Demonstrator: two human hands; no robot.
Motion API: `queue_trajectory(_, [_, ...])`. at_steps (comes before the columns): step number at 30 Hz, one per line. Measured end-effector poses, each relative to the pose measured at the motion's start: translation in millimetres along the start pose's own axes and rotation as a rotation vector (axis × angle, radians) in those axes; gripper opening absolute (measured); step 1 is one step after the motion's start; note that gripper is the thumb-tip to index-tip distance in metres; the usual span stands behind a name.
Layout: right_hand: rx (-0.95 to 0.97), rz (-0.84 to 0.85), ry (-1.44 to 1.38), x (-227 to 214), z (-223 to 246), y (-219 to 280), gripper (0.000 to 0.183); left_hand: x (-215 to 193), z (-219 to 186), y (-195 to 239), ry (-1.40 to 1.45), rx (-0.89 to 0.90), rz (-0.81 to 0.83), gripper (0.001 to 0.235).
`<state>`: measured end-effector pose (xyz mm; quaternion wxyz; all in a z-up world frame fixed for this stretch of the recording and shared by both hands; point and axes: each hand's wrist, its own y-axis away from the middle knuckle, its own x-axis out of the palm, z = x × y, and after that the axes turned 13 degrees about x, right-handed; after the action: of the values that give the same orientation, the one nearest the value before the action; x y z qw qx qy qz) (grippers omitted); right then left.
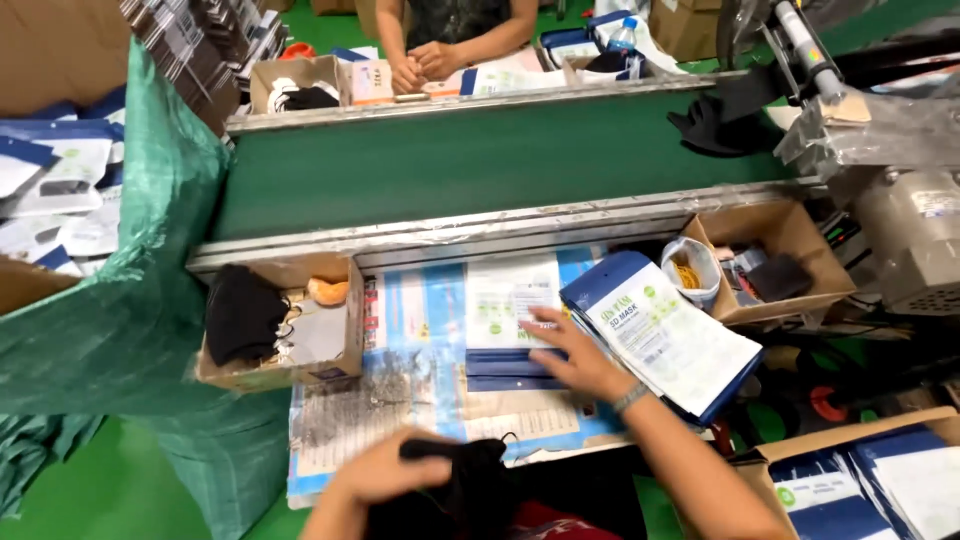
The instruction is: Packaging face masks into plastic sleeves at a production line.
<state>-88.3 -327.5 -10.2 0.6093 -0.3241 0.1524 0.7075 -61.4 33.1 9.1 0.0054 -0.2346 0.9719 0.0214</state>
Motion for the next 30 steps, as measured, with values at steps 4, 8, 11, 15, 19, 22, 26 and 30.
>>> queue_trajectory(4, [0.006,-0.097,0.265,9,-19,3,0.037,-34,25,-44,-0.129,-0.111,0.079,0.061])
queue_trajectory(8, [0.061,-0.153,0.376,18,27,4,0.035,-4,-27,-70,-0.255,0.089,0.252,0.076])
queue_trajectory(11, [-0.025,-0.273,0.443,31,26,7,0.032,4,9,-88,-0.435,0.154,0.254,0.091])
queue_trajectory(15, [-0.024,-0.242,0.577,40,9,-4,0.026,11,30,-95,-0.571,-0.065,0.232,0.101])
queue_trajectory(19, [-0.008,-0.24,0.65,53,-11,-11,0.012,14,49,-97,-0.639,-0.027,0.222,0.104])
queue_trajectory(22, [-0.017,-0.281,0.64,55,-9,-13,0.011,20,55,-94,-0.689,0.003,0.2,0.104])
queue_trajectory(26, [0.13,-0.201,0.742,48,-5,-34,0.007,25,54,-97,-0.66,-0.024,0.169,0.101])
queue_trajectory(30, [0.023,-0.228,0.825,39,28,-52,0.022,30,53,-96,-0.793,0.116,0.262,0.06])
